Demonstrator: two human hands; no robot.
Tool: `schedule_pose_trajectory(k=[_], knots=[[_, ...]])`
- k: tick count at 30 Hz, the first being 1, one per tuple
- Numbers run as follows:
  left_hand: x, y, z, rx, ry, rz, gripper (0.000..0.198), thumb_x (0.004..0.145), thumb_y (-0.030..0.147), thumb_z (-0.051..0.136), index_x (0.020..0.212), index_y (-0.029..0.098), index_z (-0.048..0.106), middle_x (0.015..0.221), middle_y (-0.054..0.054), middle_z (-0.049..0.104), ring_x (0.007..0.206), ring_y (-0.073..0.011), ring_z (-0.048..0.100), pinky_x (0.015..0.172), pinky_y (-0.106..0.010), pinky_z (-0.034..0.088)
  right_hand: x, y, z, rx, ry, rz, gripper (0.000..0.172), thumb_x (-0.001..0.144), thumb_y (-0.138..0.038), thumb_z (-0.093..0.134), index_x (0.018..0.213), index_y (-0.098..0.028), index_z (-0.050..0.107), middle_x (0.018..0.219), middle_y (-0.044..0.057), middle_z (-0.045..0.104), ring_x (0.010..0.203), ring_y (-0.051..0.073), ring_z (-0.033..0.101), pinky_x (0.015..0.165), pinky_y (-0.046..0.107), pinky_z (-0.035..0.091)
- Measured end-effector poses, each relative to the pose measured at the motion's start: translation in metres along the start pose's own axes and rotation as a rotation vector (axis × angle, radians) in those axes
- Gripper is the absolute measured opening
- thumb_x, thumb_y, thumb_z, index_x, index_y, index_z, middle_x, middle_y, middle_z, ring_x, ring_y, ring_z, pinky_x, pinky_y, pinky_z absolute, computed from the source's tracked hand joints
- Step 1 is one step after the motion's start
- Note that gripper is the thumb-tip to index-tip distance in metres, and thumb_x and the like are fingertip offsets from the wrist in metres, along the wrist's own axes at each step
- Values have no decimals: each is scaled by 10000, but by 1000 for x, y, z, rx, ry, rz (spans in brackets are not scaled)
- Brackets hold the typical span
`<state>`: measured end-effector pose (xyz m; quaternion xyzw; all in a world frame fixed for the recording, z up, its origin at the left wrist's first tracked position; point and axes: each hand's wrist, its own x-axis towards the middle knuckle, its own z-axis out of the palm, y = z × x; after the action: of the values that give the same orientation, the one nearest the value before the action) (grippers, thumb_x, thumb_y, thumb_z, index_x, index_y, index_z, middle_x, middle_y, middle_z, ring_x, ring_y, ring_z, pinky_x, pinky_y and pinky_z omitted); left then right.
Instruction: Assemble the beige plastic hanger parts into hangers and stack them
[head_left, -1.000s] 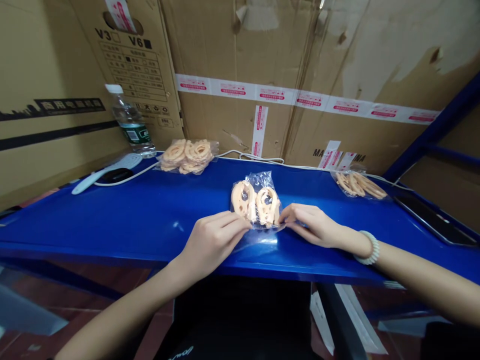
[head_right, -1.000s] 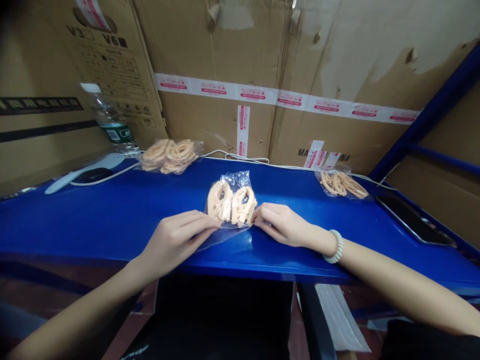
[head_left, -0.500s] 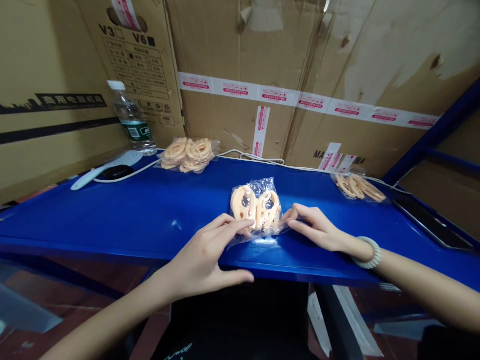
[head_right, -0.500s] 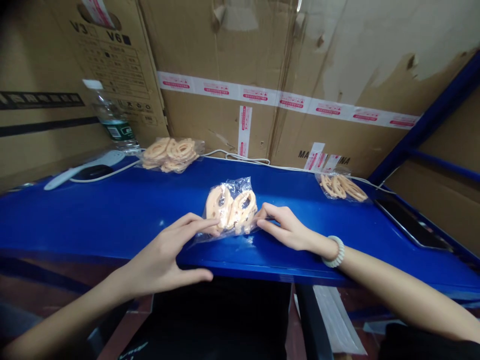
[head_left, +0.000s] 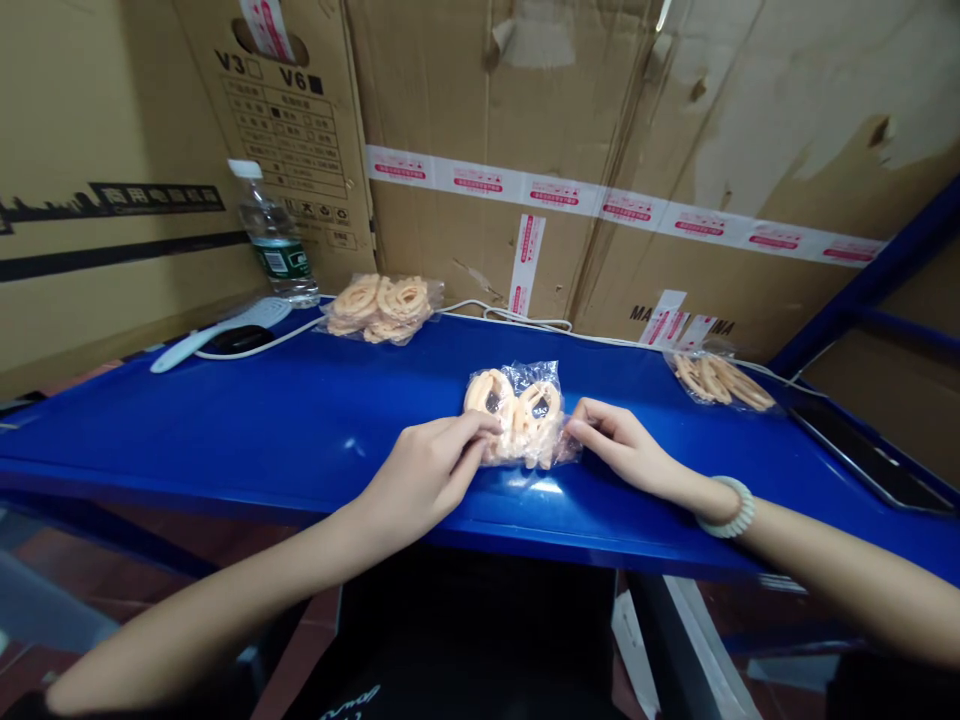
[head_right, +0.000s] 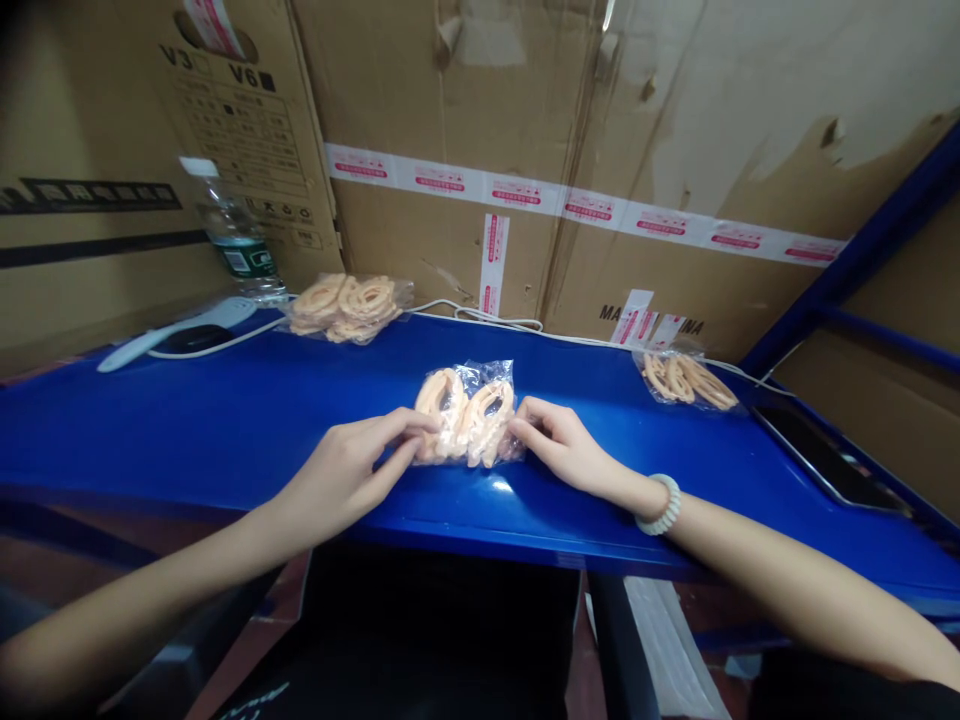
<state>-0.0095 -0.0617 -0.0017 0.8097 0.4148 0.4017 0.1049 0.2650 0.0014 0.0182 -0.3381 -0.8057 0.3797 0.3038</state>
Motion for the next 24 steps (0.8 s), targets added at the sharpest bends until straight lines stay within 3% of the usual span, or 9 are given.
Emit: schedule_pose_trajectory(k=[5, 9, 14, 17, 20, 22, 24], knots=[[11, -8, -2, -68, -52, -45, 179, 992, 162, 503, 1102, 177, 644, 910, -19, 697, 767, -150, 681, 732, -261, 528, 5, 4, 2, 116, -3, 77, 364, 970, -531, 632, 828, -203, 562, 760, 30, 715, 710, 176, 696, 679, 301, 556], [15, -17, 1, 33, -60, 31, 216, 990, 147, 475, 1132, 171, 636, 1032, -66, 649, 835, -173, 669, 780, -298, 550, 10, 14, 3, 147, 19, 105, 341, 906, -487, 720, 854, -201, 543, 761, 28, 706, 662, 162, 684, 606, 276, 537], [13, -22, 1, 256, -108, 113, 288, 1012, 166, 445, 1274, 186, 562, 1247, -121, 591, 848, -209, 679, 710, -354, 582, 13, 17, 6, 118, 14, 91, 293, 891, -356, 725, 1034, -219, 510, 729, -26, 670, 585, 133, 643, 544, 243, 515], [16, -24, -6, 334, -115, 264, 230, 999, 128, 436, 1174, 152, 583, 1236, -141, 602, 1055, -275, 657, 823, -408, 596, 11, 10, 10, 37, 8, 40, 306, 923, -301, 662, 1149, -243, 463, 766, -46, 633, 572, 127, 631, 538, 245, 517], [21, -31, -12, 374, -138, 397, 211, 969, 66, 426, 1070, 130, 600, 1260, -166, 612, 1213, -301, 599, 966, -437, 566, 9, 7, 13, -122, 59, -50, 289, 925, -246, 621, 1165, -251, 459, 951, 2, 595, 602, 121, 617, 521, 257, 518], [23, -37, -14, 370, -176, 438, 218, 964, 62, 439, 1088, 129, 604, 1313, -173, 609, 1292, -296, 566, 1042, -432, 537, 8, 8, 14, -316, 108, -164, 235, 921, -186, 591, 1131, -242, 501, 1059, 51, 559, 734, 154, 631, 618, 305, 568], [23, -44, -14, 325, -221, 437, 238, 968, 77, 462, 1149, 139, 603, 1359, -160, 609, 1318, -269, 564, 1083, -408, 520, 7, 11, 14, -531, 132, -302, 203, 928, -136, 556, 1108, -229, 543, 1134, 98, 547, 943, 221, 625, 809, 400, 590]])
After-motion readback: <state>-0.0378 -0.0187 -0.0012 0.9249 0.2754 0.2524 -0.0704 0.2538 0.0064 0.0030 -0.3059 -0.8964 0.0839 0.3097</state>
